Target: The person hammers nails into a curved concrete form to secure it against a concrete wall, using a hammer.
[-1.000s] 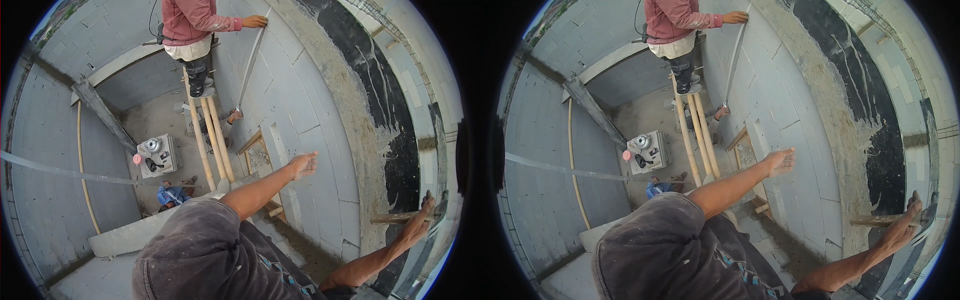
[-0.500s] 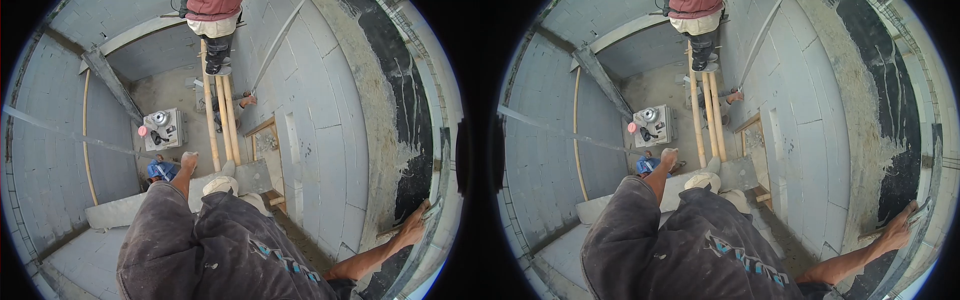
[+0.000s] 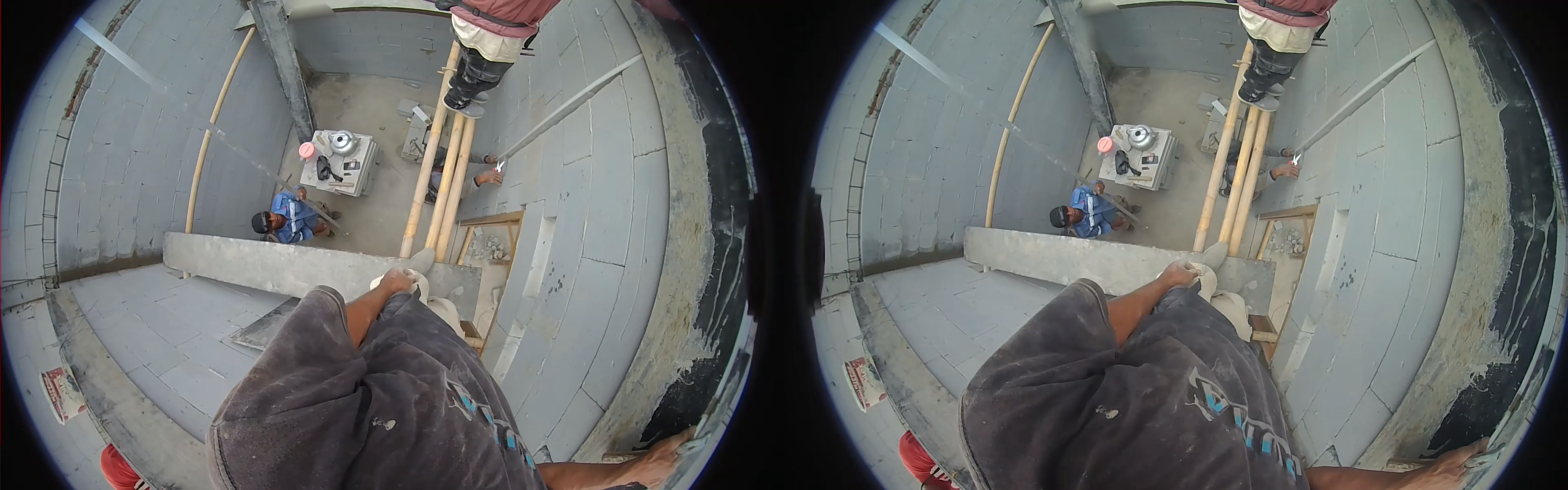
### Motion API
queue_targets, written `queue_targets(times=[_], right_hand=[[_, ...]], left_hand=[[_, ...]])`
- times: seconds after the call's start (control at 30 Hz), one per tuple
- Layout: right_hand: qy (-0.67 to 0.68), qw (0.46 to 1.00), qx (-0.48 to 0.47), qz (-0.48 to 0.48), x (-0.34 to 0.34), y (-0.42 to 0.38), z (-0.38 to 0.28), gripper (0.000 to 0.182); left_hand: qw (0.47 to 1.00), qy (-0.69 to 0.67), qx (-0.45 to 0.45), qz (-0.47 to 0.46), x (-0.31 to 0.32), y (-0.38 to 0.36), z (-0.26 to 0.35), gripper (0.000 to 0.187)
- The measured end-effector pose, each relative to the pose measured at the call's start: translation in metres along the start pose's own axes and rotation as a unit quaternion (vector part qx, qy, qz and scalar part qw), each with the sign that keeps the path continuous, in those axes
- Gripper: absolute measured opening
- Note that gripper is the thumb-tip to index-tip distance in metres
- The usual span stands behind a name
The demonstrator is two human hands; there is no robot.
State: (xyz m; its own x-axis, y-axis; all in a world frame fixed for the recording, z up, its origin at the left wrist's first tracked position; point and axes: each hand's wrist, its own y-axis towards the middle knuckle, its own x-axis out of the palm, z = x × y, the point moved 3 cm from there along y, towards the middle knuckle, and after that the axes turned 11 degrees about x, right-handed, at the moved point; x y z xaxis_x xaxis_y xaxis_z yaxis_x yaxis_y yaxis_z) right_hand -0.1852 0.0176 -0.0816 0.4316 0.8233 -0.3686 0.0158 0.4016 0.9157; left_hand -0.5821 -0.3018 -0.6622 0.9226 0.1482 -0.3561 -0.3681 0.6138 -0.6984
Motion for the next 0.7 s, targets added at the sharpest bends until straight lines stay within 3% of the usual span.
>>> queue_targets(times=[0.2,0.33,0.43,0.5,0.53,0.57,0.6,0.63,0.67,0.7], right_hand=[[-0.104,0.959,-0.152,0.214,-0.030,-0.003,-0.038,0.029],[-0.029,0.998,-0.033,0.034,-0.035,0.001,-0.036,0.031],[0.008,0.994,-0.082,0.077,-0.009,-0.001,-0.018,0.039],[0.072,0.977,0.130,-0.153,0.011,0.001,0.012,0.066],[-0.052,0.978,0.138,-0.145,0.005,0.000,0.008,0.064],[-0.071,0.968,0.158,-0.182,0.008,0.000,0.012,0.064],[0.016,0.973,0.149,-0.176,0.009,-0.003,0.016,0.068],[-0.010,0.971,0.148,-0.185,0.002,-0.002,0.012,0.069],[-0.025,0.987,0.117,-0.110,-0.001,-0.005,0.009,0.059],[-0.017,0.982,0.117,-0.149,-0.014,0.000,0.002,0.052]], left_hand=[[0.978,-0.134,-0.007,0.157,-0.030,-0.026,0.006,0.038],[0.977,-0.096,-0.027,0.187,-0.046,-0.039,-0.011,0.037],[0.971,-0.116,-0.057,0.201,-0.034,-0.055,-0.026,0.038],[0.978,-0.117,-0.062,0.162,-0.019,-0.063,-0.036,0.040],[0.979,-0.123,-0.059,0.154,-0.008,-0.063,-0.045,0.040],[0.970,-0.169,-0.126,0.123,-0.005,-0.073,-0.032,0.038],[0.972,-0.168,-0.107,0.125,0.006,-0.063,-0.050,0.037],[0.983,-0.122,-0.080,0.115,0.013,-0.059,-0.060,0.039],[0.980,-0.136,-0.110,0.093,0.015,-0.061,-0.055,0.040],[0.988,-0.070,-0.117,0.075,0.012,-0.061,-0.048,0.042]])
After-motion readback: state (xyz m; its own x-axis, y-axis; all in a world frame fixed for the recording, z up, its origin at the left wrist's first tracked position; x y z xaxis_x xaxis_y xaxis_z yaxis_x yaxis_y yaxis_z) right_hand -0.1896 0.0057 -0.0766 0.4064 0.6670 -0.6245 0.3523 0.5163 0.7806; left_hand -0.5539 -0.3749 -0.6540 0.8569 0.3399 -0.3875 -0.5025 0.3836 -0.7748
